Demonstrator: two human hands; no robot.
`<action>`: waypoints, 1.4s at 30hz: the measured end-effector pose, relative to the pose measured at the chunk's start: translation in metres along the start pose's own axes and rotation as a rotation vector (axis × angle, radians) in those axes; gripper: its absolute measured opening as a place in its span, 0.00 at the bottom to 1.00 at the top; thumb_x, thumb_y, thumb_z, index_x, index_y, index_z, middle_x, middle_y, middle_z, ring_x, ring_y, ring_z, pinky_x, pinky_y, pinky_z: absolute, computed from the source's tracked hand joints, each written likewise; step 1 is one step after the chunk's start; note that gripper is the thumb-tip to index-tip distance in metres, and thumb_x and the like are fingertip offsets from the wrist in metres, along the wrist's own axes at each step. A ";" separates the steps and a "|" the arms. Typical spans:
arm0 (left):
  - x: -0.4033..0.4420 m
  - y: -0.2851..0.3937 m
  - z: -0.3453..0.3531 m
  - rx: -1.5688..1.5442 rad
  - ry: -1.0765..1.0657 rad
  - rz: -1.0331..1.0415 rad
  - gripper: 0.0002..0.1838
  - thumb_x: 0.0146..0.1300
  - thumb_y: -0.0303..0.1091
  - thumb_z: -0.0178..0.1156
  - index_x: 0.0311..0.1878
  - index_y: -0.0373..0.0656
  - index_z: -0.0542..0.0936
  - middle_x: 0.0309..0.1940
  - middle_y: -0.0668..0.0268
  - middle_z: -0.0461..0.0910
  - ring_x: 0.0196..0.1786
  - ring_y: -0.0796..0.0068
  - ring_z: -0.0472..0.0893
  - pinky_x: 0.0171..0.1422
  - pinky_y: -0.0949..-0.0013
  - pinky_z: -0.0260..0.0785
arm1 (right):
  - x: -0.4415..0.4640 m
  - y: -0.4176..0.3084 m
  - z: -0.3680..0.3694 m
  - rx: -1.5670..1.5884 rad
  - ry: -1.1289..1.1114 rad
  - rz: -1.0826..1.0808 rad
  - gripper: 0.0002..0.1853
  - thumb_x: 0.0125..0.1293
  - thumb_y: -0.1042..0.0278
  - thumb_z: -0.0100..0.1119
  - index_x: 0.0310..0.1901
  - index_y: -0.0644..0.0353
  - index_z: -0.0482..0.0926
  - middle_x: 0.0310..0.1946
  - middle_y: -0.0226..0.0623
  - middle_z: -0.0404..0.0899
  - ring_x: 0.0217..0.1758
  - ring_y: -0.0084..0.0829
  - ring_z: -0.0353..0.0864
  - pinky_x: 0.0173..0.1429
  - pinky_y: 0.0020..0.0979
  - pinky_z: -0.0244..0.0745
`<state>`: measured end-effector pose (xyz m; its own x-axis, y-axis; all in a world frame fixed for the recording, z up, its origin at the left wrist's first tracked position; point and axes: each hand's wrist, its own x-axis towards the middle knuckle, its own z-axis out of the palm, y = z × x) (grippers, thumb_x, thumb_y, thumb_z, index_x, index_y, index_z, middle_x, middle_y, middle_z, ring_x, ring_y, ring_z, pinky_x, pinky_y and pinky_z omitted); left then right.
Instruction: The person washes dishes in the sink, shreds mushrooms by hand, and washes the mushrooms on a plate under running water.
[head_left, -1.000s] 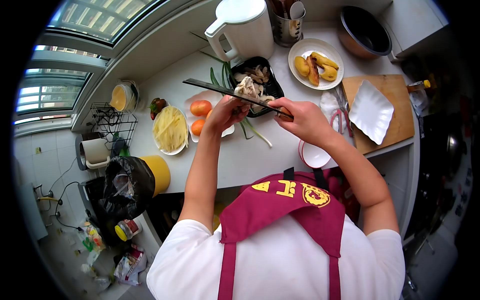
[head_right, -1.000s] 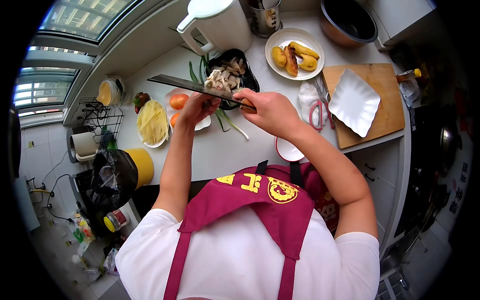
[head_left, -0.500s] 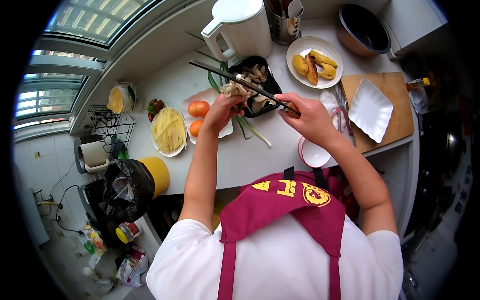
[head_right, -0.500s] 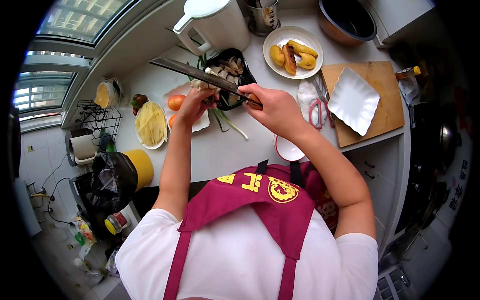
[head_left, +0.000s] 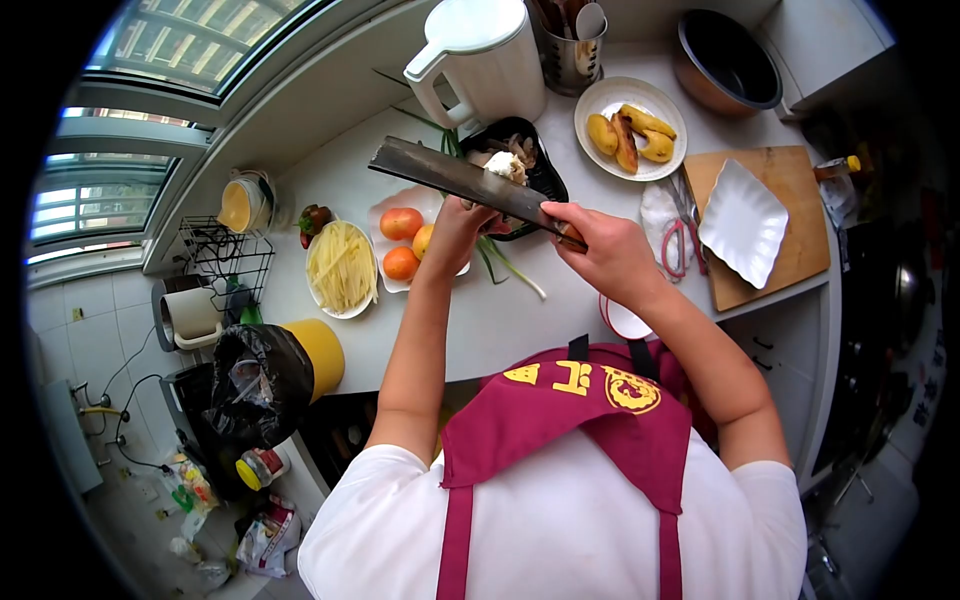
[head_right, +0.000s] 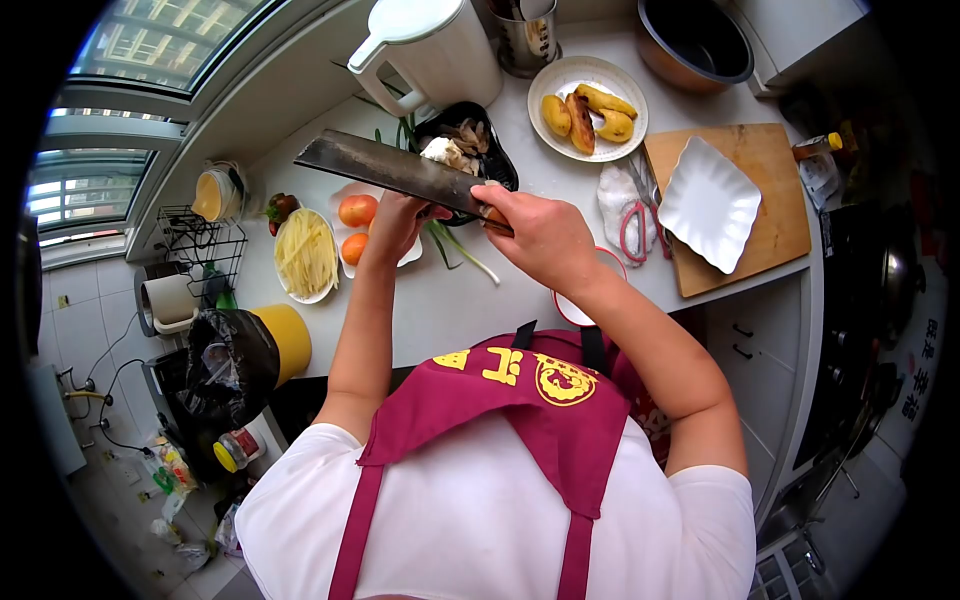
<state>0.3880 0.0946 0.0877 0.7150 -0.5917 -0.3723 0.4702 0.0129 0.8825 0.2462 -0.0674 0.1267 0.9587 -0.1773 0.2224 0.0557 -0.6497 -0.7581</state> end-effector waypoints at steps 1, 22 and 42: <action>0.001 -0.004 -0.006 0.025 -0.017 -0.052 0.06 0.58 0.27 0.56 0.38 0.38 0.73 0.24 0.68 0.73 0.25 0.80 0.74 0.33 0.72 0.73 | -0.001 0.002 0.001 -0.009 0.000 -0.011 0.21 0.52 0.70 0.62 0.50 0.50 0.74 0.29 0.34 0.80 0.30 0.37 0.80 0.32 0.34 0.75; 0.005 -0.012 -0.056 -0.174 -0.270 -0.208 0.10 0.63 0.35 0.57 0.44 0.43 0.72 0.31 0.67 0.75 0.26 0.80 0.72 0.25 0.77 0.66 | -0.031 0.046 -0.041 0.081 -0.202 0.339 0.14 0.59 0.64 0.59 0.47 0.55 0.74 0.24 0.41 0.77 0.28 0.42 0.77 0.34 0.35 0.70; 0.014 -0.014 -0.049 1.062 0.223 0.468 0.14 0.53 0.31 0.62 0.43 0.39 0.75 0.37 0.56 0.78 0.41 0.52 0.77 0.44 0.60 0.69 | -0.194 0.166 -0.203 -0.790 0.347 0.790 0.22 0.67 0.50 0.51 0.59 0.48 0.71 0.43 0.41 0.81 0.44 0.41 0.80 0.45 0.36 0.73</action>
<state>0.4168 0.1263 0.0563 0.8271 -0.5527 0.1020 -0.4528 -0.5478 0.7035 0.0129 -0.2904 0.0820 0.5148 -0.8505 0.1076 -0.8278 -0.5259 -0.1956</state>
